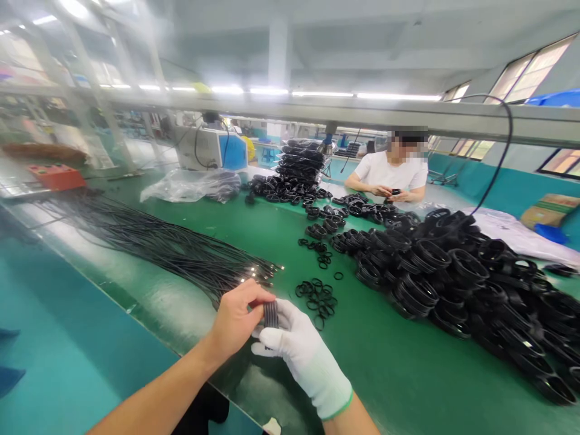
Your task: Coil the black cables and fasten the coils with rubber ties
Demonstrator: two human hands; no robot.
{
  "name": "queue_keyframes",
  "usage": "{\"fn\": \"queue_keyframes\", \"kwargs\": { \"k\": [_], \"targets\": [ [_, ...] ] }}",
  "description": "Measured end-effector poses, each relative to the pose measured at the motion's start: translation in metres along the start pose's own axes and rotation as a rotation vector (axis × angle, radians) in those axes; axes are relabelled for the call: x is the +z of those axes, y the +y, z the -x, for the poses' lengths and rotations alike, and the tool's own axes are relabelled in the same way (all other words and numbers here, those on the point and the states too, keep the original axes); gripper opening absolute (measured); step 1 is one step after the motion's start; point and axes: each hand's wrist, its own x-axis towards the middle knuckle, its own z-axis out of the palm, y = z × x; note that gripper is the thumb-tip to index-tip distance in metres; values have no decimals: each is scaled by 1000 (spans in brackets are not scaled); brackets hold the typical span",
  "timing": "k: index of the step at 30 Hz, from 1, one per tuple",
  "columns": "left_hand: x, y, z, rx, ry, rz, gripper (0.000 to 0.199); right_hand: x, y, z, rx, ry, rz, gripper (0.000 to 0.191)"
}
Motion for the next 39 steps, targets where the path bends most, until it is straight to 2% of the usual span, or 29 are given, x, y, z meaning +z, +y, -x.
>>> {"fn": "queue_keyframes", "kwargs": {
  "k": [2,6,8,11,13,17,19,22,25,27,30,31,33,35,37,39],
  "targets": [
    [-5,3,-7,-28,-69,-5,32,-3,1,-1,-1,-26,-75,45],
    [-30,5,-21,-227,-336,187,30,-9,2,1,52,-102,-300,32],
    [-40,1,-25,-255,-467,356,38,-8,0,3,128,-161,-396,35],
    [-46,-7,-27,-224,-664,577,47,-5,-2,4,264,-270,-451,49],
    [-44,-8,-28,-229,-719,614,45,-3,-3,4,294,-257,-409,53],
    [-42,1,-30,-233,-608,282,40,-4,-4,1,73,-17,-63,40],
    [-41,7,-30,-213,-521,139,36,-5,-4,1,-8,52,89,43],
    [-38,4,-28,-207,-318,122,27,-8,-2,2,-20,48,84,44],
    [-30,-14,-22,-216,-47,60,23,-11,-1,3,-46,40,31,41],
    [-24,-29,-18,-197,57,-27,21,-13,-3,2,-82,70,61,38],
    [-19,-44,-13,-162,59,-116,20,-21,-17,-1,-142,122,180,36],
    [-18,-46,-12,-152,41,-134,20,-25,-25,-2,-161,161,291,36],
    [-17,-48,-11,-127,9,-163,19,-38,-46,-8,-192,318,622,38],
    [-16,-48,-10,-102,-11,-192,19,-54,-69,-19,-201,546,970,43],
    [-16,-47,-8,-84,-32,-215,19,-72,-92,-37,-198,715,1136,53],
    [-15,-45,-7,-61,-52,-238,19,-90,-110,-63,-172,792,1287,56]
  ]
}}
